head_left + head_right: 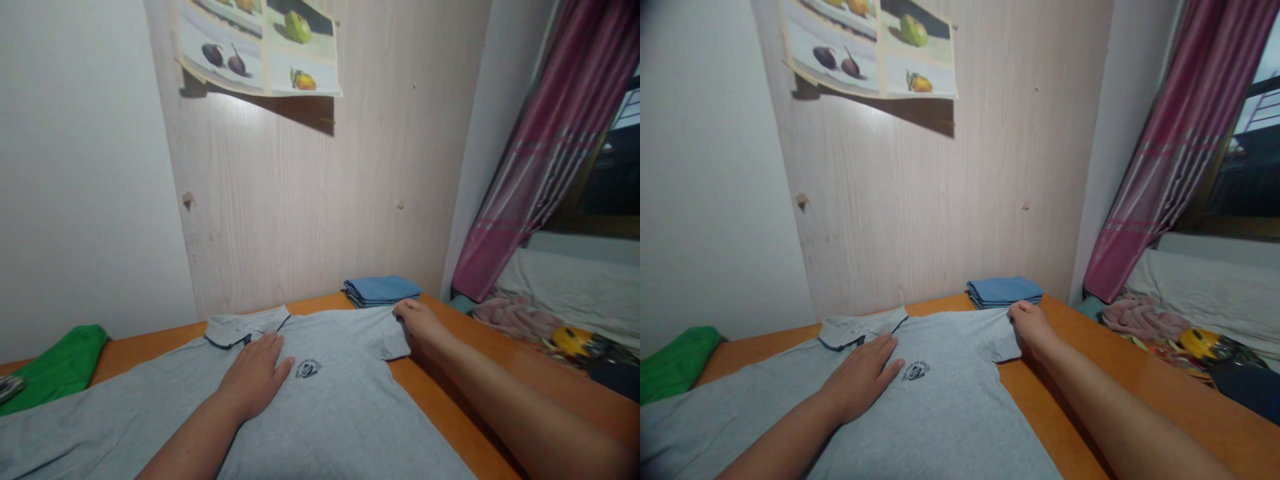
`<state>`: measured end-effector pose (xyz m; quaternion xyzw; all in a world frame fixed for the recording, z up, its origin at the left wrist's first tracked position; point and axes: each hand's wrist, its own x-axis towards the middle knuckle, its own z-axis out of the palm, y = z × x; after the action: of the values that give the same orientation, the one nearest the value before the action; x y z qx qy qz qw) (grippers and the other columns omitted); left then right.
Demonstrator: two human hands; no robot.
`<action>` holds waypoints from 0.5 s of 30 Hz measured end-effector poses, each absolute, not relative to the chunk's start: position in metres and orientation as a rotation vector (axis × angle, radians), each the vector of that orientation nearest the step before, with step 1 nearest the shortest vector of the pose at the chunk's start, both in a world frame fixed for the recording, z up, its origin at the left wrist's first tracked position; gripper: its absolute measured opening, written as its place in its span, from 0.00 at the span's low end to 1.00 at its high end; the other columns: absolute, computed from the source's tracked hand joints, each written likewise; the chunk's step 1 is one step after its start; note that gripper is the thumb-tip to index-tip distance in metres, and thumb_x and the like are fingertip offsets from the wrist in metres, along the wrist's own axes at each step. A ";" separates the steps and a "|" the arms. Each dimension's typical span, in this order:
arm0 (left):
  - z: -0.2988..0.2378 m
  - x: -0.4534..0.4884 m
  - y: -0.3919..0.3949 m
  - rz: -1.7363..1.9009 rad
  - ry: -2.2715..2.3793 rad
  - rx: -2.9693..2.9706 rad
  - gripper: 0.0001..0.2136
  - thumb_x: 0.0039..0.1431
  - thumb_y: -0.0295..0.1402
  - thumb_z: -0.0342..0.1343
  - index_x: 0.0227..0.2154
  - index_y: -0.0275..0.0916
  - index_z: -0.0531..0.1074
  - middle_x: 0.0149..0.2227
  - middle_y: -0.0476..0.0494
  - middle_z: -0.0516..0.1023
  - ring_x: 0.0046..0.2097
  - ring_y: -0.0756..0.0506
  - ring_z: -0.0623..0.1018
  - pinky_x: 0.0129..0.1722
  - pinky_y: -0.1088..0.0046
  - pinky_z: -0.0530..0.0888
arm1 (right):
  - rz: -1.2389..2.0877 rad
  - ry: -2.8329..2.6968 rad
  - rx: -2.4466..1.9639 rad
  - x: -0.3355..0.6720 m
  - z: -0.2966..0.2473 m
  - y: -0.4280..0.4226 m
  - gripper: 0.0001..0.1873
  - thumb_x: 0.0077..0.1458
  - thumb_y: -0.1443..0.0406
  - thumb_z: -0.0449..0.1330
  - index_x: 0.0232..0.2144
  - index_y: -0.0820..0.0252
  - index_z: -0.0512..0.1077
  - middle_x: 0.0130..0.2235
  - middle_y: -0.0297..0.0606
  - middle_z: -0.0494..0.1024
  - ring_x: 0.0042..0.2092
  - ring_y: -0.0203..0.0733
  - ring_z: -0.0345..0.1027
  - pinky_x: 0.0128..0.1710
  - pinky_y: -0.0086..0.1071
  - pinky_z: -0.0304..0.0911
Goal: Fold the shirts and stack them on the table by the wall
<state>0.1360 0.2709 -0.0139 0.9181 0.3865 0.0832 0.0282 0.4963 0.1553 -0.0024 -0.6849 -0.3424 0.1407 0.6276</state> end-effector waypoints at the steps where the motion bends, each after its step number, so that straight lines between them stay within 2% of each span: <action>1: -0.014 0.136 0.271 0.261 1.194 2.832 0.34 0.68 0.52 0.40 0.67 0.31 0.62 0.70 0.30 0.57 0.71 0.36 0.58 0.69 0.53 0.55 | 0.346 -0.762 -1.565 0.496 -0.006 0.157 0.11 0.39 0.57 0.59 0.21 0.57 0.65 0.20 0.27 0.63 0.23 0.33 0.53 0.23 0.28 0.46; 7: -0.017 0.135 0.273 0.262 1.200 2.847 0.35 0.68 0.54 0.38 0.67 0.33 0.61 0.71 0.31 0.56 0.71 0.36 0.57 0.69 0.53 0.55 | 0.475 -0.721 -1.549 0.484 -0.019 0.160 0.17 0.43 0.52 0.63 0.27 0.57 0.67 0.22 0.29 0.68 0.24 0.35 0.60 0.24 0.29 0.53; 9: -0.017 0.135 0.273 0.266 1.198 2.845 0.35 0.68 0.54 0.38 0.67 0.33 0.61 0.71 0.31 0.56 0.71 0.37 0.57 0.69 0.53 0.54 | 0.574 -0.763 -1.542 0.478 -0.019 0.158 0.20 0.44 0.55 0.65 0.38 0.59 0.72 0.25 0.31 0.72 0.25 0.37 0.64 0.24 0.28 0.55; 10: -0.017 0.135 0.273 0.265 1.199 2.843 0.36 0.68 0.55 0.37 0.67 0.33 0.61 0.71 0.31 0.56 0.71 0.37 0.57 0.69 0.53 0.54 | 0.631 -0.799 -1.538 0.476 -0.020 0.157 0.25 0.44 0.58 0.65 0.46 0.58 0.72 0.26 0.31 0.74 0.25 0.38 0.65 0.24 0.28 0.55; 12: -0.016 0.136 0.273 0.254 1.199 2.841 0.36 0.68 0.55 0.37 0.68 0.33 0.61 0.71 0.32 0.56 0.72 0.37 0.57 0.70 0.53 0.54 | 0.691 -0.872 -1.548 0.476 -0.021 0.156 0.39 0.44 0.66 0.62 0.61 0.54 0.64 0.30 0.32 0.77 0.25 0.38 0.67 0.24 0.28 0.56; 15: -0.014 0.136 0.272 0.234 1.205 2.841 0.36 0.68 0.55 0.37 0.68 0.35 0.61 0.71 0.33 0.55 0.72 0.37 0.56 0.70 0.54 0.53 | 0.464 -0.952 -1.677 0.486 -0.024 0.158 0.48 0.43 0.72 0.57 0.68 0.53 0.56 0.42 0.40 0.81 0.31 0.39 0.71 0.29 0.28 0.61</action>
<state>0.1360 0.2721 -0.0144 0.9178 0.3891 0.0756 0.0234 0.4862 0.1580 -0.0244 -0.7078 -0.4018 0.1958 0.5470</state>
